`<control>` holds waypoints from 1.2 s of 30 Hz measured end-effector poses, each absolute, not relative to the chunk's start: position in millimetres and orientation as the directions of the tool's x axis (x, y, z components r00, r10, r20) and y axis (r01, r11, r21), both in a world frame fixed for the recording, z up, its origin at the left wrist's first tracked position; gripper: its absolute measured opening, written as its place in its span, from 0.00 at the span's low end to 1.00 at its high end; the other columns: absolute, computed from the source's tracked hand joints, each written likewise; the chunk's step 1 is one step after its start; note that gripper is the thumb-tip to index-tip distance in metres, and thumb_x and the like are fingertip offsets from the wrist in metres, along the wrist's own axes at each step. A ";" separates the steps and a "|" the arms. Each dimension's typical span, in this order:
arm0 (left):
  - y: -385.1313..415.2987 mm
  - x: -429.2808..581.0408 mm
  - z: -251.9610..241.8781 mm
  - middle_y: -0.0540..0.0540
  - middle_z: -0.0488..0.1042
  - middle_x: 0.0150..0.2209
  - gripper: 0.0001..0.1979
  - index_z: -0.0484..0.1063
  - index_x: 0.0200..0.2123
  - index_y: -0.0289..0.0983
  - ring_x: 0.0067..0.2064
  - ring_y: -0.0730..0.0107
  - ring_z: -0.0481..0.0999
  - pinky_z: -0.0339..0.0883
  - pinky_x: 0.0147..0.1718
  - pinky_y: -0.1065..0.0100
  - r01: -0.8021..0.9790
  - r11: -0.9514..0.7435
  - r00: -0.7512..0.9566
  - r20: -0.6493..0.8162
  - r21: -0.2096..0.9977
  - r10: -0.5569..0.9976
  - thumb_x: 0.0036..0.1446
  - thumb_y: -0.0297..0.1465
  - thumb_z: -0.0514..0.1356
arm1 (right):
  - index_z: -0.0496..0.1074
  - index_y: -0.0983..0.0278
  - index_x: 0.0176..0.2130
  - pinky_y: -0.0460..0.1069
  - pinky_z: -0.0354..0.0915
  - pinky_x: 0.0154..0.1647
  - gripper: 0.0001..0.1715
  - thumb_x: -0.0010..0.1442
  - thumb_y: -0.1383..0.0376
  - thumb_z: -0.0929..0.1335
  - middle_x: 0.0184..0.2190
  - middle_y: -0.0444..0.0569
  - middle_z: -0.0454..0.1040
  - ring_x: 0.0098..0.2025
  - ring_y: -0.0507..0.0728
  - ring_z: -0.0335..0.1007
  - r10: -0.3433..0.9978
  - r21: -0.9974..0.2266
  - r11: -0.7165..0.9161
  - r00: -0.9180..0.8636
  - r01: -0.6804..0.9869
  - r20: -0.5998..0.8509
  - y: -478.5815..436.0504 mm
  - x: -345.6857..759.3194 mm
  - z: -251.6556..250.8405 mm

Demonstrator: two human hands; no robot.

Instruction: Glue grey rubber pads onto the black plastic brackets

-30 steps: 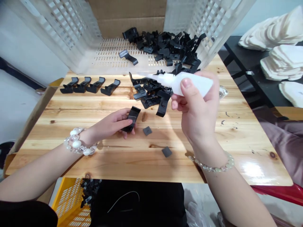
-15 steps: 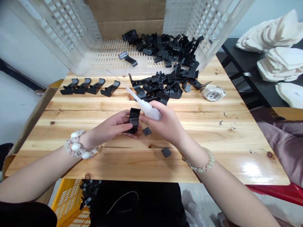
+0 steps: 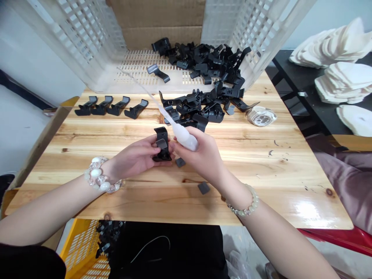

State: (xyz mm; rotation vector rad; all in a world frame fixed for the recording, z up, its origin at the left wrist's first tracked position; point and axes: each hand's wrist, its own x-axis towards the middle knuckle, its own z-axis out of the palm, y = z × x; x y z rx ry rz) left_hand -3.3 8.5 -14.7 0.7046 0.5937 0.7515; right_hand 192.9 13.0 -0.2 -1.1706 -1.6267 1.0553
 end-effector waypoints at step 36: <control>2.1 1.5 -12.9 0.41 0.75 0.48 0.20 0.63 0.52 0.39 0.46 0.56 0.79 0.78 0.33 0.62 -0.177 0.394 0.478 -0.271 0.902 0.836 0.57 0.29 0.62 | 0.77 0.62 0.38 0.51 0.67 0.33 0.11 0.54 0.60 0.74 0.33 0.47 0.76 0.33 0.55 0.71 0.951 -0.912 0.256 -0.251 0.320 0.179 14.4 193.8 1.1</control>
